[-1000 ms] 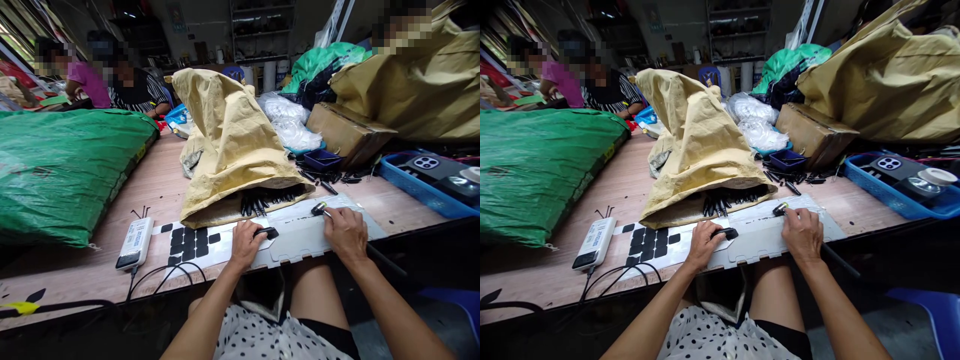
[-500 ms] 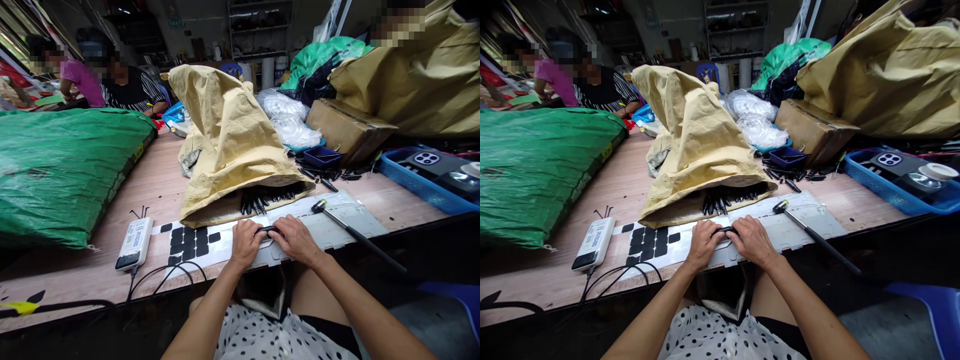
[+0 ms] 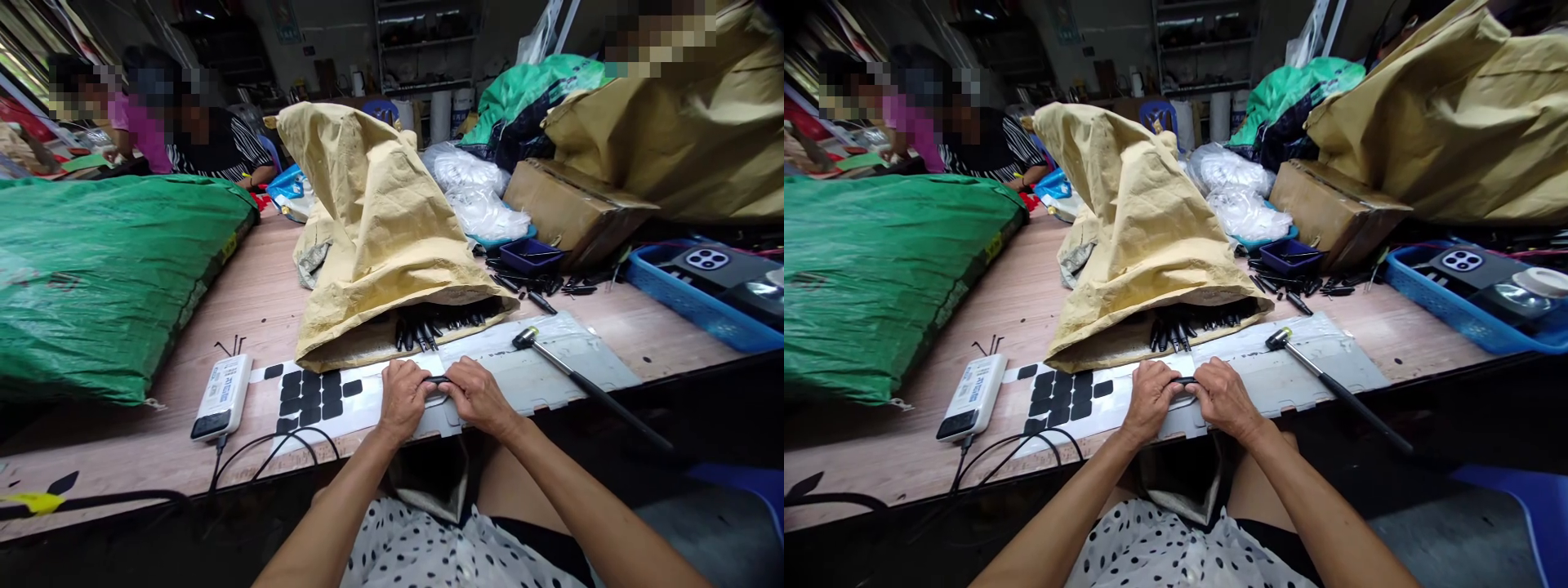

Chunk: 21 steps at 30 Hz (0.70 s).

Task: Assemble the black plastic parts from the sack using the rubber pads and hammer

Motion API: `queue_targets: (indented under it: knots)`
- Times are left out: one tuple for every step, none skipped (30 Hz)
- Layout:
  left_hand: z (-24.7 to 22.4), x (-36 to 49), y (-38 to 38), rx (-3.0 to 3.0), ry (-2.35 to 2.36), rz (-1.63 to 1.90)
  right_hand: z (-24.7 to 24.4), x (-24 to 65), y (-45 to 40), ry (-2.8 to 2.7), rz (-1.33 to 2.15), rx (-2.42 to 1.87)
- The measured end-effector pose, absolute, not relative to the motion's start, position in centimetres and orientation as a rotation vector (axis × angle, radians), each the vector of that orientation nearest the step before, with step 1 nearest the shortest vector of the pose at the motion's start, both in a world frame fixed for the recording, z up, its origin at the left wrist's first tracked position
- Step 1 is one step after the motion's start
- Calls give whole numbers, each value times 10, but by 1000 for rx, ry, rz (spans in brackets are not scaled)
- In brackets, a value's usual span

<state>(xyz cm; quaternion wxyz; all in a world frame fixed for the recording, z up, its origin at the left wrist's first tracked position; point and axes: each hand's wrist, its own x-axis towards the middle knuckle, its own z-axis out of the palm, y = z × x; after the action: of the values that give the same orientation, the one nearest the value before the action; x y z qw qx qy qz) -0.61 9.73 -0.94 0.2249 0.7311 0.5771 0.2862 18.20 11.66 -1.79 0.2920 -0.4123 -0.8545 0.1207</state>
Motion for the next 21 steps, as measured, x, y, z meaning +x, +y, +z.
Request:
queue_targets:
  knots:
    - [-9,-6,97,2015,1581,785,-17,184,117,-2286,340,-1093]
    - [-8,-6,97,2014,1572,782,-15,186,117,-2300,358,-1087]
    - [-7,-6,97,2018,1564,777,-12,188,117,-2318,373,-1080]
    - [-6,-6,96,2027,1560,771,-9,190,116,-2335,385,-1071]
    - [-6,-6,96,2041,1560,762,-5,192,116,-2348,392,-1064]
    - [-6,-6,96,2061,1560,749,-2,194,116,-2356,392,-1061]
    - [-5,-6,96,2082,1561,735,2,195,115,-2361,388,-1062]
    - [-5,-6,96,2099,1561,721,4,196,115,-2366,377,-1063]
    - [-4,-6,96,2111,1560,709,6,196,115,-2377,360,-1061]
    - [-4,-6,96,2119,1560,700,7,197,115,-2395,337,-1054]
    - [-4,-5,96,2124,1562,693,7,197,115,-2418,309,-1044]
    - [-3,-5,95,2125,1567,689,6,197,115,-2441,280,-1035]
    - [-3,-5,95,2124,1574,693,5,197,116,-2459,254,-1032]
    - [-2,-5,95,2123,1576,703,4,197,116,-2468,232,-1039]
    - [-2,-4,95,2122,1574,718,2,197,117,-2470,218,-1052]
    - [-1,-4,94,2121,1571,733,1,198,117,-2467,210,-1065]
    - [-1,-3,94,2122,1566,744,0,198,117,-2465,207,-1075]
    - [-1,-3,94,2125,1564,747,0,199,117,-2464,204,-1082]
    - [-1,-3,94,2129,1565,743,0,199,118,-2466,203,-1085]
    - [-2,-3,94,2132,1571,736,0,200,118,-2473,204,-1085]
    - [-2,-2,94,2133,1578,729,1,200,118,-2480,208,-1084]
